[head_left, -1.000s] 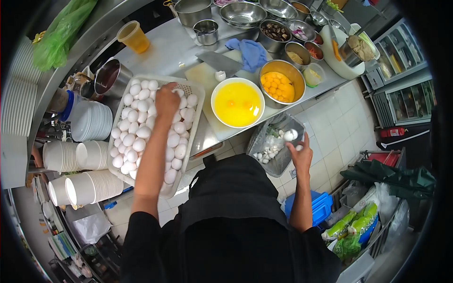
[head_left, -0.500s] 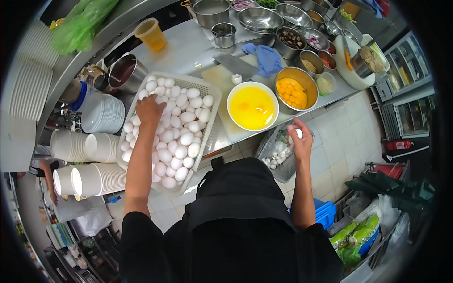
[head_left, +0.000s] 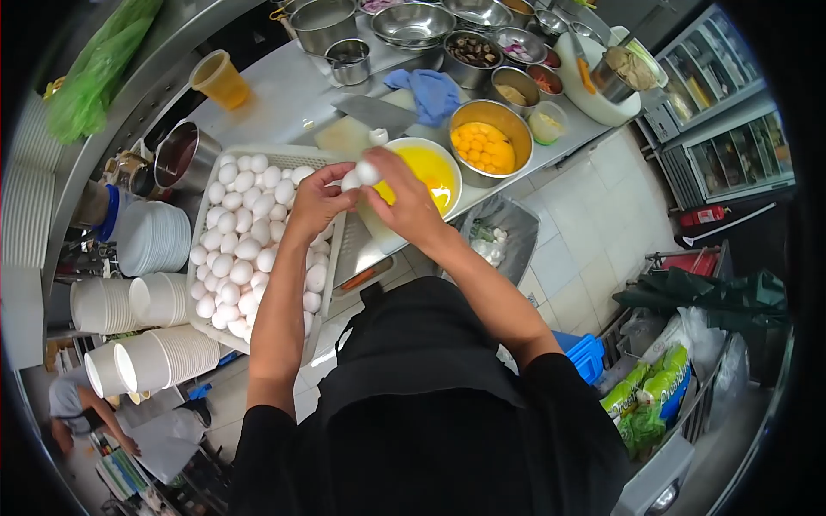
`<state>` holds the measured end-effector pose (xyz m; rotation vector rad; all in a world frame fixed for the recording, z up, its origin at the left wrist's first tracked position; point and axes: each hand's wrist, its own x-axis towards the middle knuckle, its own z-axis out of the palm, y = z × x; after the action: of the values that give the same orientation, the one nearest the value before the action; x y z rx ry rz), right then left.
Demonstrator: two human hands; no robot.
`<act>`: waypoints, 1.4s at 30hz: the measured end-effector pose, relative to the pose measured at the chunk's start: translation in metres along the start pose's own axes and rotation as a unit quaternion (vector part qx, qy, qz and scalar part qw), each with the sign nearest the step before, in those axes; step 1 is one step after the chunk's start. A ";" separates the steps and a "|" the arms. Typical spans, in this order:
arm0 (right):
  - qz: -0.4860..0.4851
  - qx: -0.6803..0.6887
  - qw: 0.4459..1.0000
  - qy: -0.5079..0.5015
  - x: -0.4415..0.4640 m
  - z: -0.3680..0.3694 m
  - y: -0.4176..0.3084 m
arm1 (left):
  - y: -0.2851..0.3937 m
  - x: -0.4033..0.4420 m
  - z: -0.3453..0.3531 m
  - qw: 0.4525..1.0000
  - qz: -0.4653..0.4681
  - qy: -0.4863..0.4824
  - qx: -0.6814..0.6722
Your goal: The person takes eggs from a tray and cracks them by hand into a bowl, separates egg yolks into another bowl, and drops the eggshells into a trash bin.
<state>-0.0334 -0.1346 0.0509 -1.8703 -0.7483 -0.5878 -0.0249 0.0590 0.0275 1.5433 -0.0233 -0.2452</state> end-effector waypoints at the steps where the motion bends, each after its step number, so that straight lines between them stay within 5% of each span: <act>1: 0.009 0.003 1.000 -0.013 -0.003 0.001 0.008 | 0.001 0.002 0.004 1.000 -0.008 -0.013 0.010; 6: 0.111 0.103 0.986 0.076 -0.019 -0.013 0.023 | -0.003 0.006 0.013 1.000 -0.014 -0.018 -0.007; 9: 0.282 0.322 0.898 0.102 -0.019 -0.022 0.039 | -0.004 0.011 0.028 0.999 -0.013 -0.015 -0.034; 13: 0.224 0.276 0.923 0.145 -0.020 -0.024 0.026 | -0.011 0.021 0.036 0.997 -0.041 -0.031 -0.058; 15: 0.050 -0.026 0.998 0.018 -0.018 -0.028 0.029 | -0.013 0.024 0.041 0.996 -0.050 -0.043 -0.057; 16: 0.049 -0.028 0.998 0.021 -0.019 -0.027 0.031 | -0.012 0.026 0.043 0.996 -0.055 -0.051 -0.055; 20: 0.147 0.188 0.958 0.157 -0.027 -0.019 0.044 | -0.020 0.026 0.045 0.996 -0.054 -0.013 -0.064; 24: 0.271 0.143 0.952 0.019 -0.028 -0.034 0.074 | -0.019 0.031 0.049 0.995 -0.044 -0.020 -0.092; 26: 0.465 0.205 0.858 -0.076 -0.022 -0.038 0.064 | -0.020 0.034 0.055 0.993 -0.051 -0.023 -0.102; 37: 0.449 0.143 0.878 -0.082 -0.031 -0.036 0.081 | -0.037 0.041 0.071 0.999 -0.042 0.003 -0.014; 39: 0.293 0.002 0.956 -0.032 -0.036 -0.030 0.085 | -0.042 0.043 0.072 0.999 -0.037 0.002 0.019; 42: 0.284 -0.024 0.958 -0.025 -0.034 -0.034 0.075 | -0.045 0.047 0.073 0.998 -0.024 0.002 0.060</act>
<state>-0.0054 -0.1972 -0.0062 -2.0283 -0.1993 -0.1892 0.0027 -0.0211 -0.0214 1.6657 0.0034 -0.2831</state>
